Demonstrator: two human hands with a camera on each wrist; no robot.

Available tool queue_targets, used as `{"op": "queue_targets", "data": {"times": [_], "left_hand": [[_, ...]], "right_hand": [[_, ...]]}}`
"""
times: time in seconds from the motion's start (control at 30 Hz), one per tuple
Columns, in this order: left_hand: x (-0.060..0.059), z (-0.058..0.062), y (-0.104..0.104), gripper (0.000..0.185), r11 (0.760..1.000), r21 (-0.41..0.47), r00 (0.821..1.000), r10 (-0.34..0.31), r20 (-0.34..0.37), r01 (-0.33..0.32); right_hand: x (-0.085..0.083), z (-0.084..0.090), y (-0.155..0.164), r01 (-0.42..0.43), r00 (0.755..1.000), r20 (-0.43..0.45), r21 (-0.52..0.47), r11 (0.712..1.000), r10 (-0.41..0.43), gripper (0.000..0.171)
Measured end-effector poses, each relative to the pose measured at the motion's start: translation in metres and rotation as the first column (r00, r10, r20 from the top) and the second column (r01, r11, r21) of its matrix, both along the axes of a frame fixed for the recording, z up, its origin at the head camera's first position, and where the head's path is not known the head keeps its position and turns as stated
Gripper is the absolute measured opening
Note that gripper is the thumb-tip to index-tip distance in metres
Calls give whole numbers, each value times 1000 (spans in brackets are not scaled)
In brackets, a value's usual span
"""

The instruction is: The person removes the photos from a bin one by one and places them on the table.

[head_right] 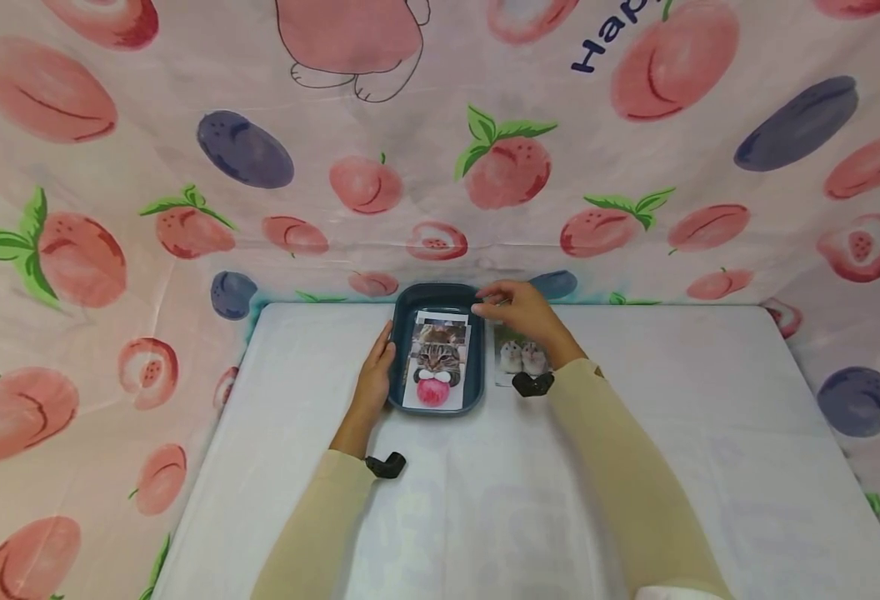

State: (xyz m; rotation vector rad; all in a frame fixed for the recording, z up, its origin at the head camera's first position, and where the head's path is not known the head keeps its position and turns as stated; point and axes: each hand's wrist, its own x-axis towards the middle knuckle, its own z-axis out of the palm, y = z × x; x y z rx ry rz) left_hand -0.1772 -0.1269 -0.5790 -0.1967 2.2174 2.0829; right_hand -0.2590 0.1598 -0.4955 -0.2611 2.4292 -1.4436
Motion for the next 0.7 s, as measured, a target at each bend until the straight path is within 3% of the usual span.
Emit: {"op": "queue_targets", "data": {"times": [0.2, 0.3, 0.43, 0.57, 0.7], "left_hand": [[0, -2, -1, 51, 1000, -2, 1000, 1, 3, -1], [0, -3, -2, 50, 1000, -3, 1000, 1, 5, -1], [0, -3, -2, 50, 1000, 7, 1000, -4, -6, 4], [0, -2, -2, 49, 1000, 5, 1000, -7, -10, 7], [0, -1, -2, 49, 1000, 15, 1000, -11, -10, 11]], "right_hand": [[-11, 9, -27, -166, 986, 40, 66, 984, 163, 49], [-15, 10, -41, -224, 974, 25, 79, 971, 223, 46], [-18, 8, -62, -273, 960, -17, 169, 947, 280, 45], [-20, 3, -83, -324, 940, -13, 273, 906, 340, 41], [-19, -2, -98, -368, 918, 12, 394, 842, 396, 41]]}}
